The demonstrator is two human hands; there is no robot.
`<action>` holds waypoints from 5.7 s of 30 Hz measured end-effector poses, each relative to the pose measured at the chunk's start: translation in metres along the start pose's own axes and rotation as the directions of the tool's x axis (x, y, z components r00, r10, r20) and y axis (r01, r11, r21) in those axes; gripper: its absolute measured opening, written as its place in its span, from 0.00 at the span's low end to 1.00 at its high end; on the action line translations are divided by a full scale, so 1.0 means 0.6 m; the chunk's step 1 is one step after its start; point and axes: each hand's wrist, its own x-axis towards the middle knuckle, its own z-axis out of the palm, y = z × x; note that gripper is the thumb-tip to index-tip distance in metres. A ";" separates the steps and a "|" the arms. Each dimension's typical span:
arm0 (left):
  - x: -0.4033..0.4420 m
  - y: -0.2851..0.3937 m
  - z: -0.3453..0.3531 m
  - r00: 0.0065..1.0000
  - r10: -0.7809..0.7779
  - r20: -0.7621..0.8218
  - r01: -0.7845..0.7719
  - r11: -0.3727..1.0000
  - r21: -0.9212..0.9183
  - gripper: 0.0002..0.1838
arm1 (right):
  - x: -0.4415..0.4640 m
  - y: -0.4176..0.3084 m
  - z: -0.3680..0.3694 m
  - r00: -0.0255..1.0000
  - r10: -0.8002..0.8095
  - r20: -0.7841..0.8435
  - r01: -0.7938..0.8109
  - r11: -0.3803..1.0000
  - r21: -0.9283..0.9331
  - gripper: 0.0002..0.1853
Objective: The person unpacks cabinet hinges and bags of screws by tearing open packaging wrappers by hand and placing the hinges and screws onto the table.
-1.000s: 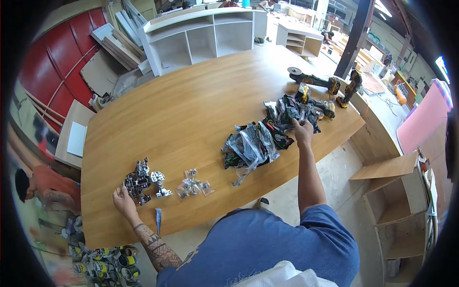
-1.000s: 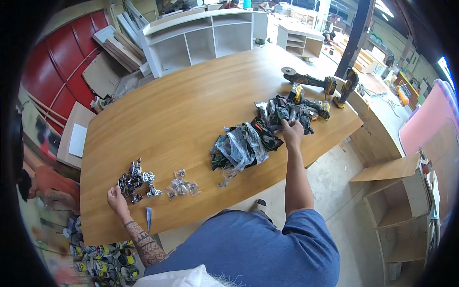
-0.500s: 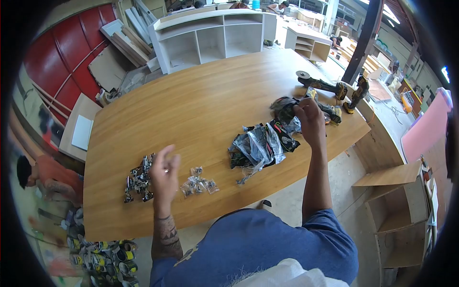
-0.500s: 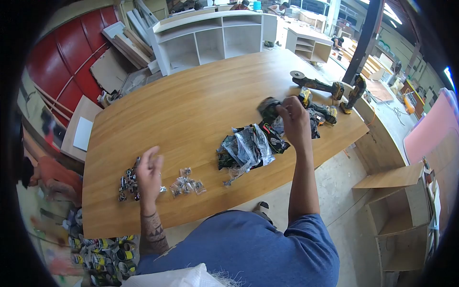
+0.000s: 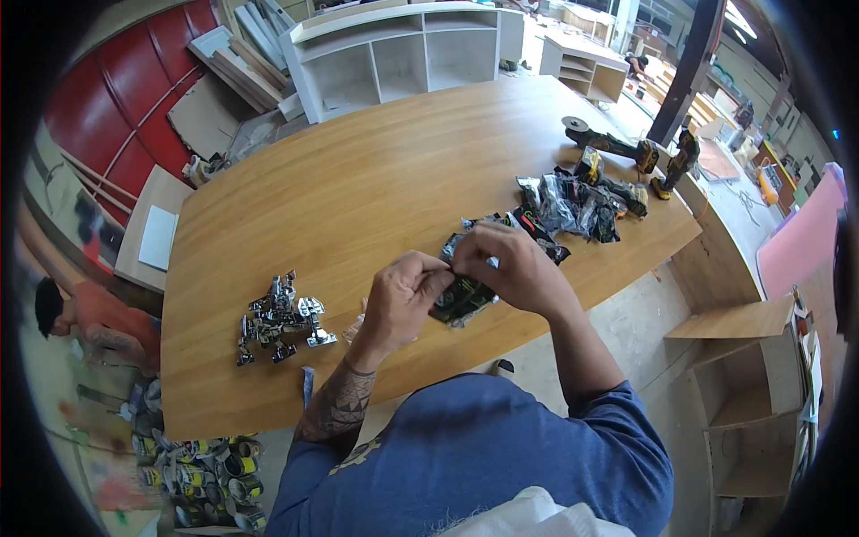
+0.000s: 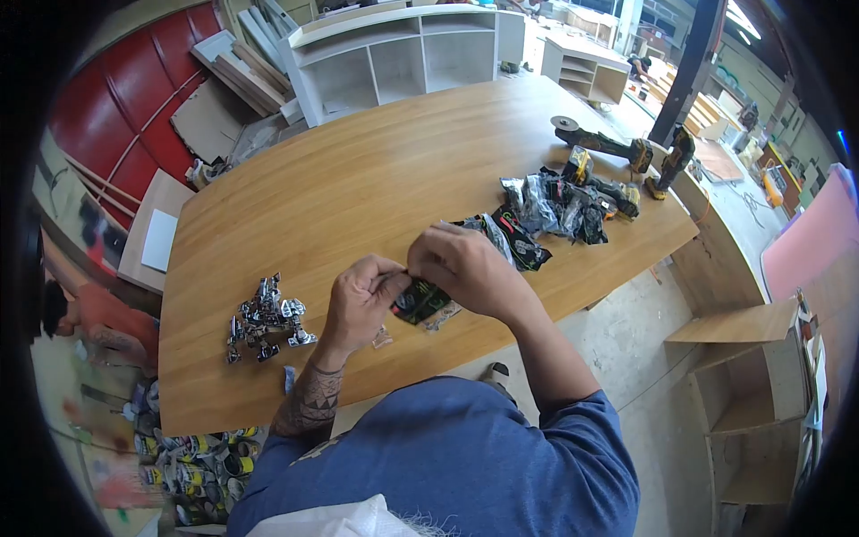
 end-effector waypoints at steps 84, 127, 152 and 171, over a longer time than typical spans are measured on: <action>-0.069 -0.054 0.085 0.913 0.405 0.045 -0.398 0.863 0.310 0.08 | 0.019 0.233 0.018 0.401 0.818 -0.412 0.183 0.369 0.911 0.06; -0.038 -0.183 -0.181 0.710 -0.261 -0.654 0.090 0.955 -0.283 0.10 | 0.020 0.131 0.233 0.939 0.334 0.085 -0.342 0.932 0.122 0.50; -0.131 -0.158 -0.221 0.632 -0.135 -0.763 0.000 0.985 -0.174 0.11 | 0.035 0.085 0.232 1.000 0.000 0.021 0.006 0.962 -0.274 0.28; -0.197 -0.233 -0.370 0.391 -0.398 -0.830 0.197 0.917 -0.347 0.17 | -0.068 0.253 0.027 0.611 0.692 -0.384 -0.316 0.659 0.683 0.06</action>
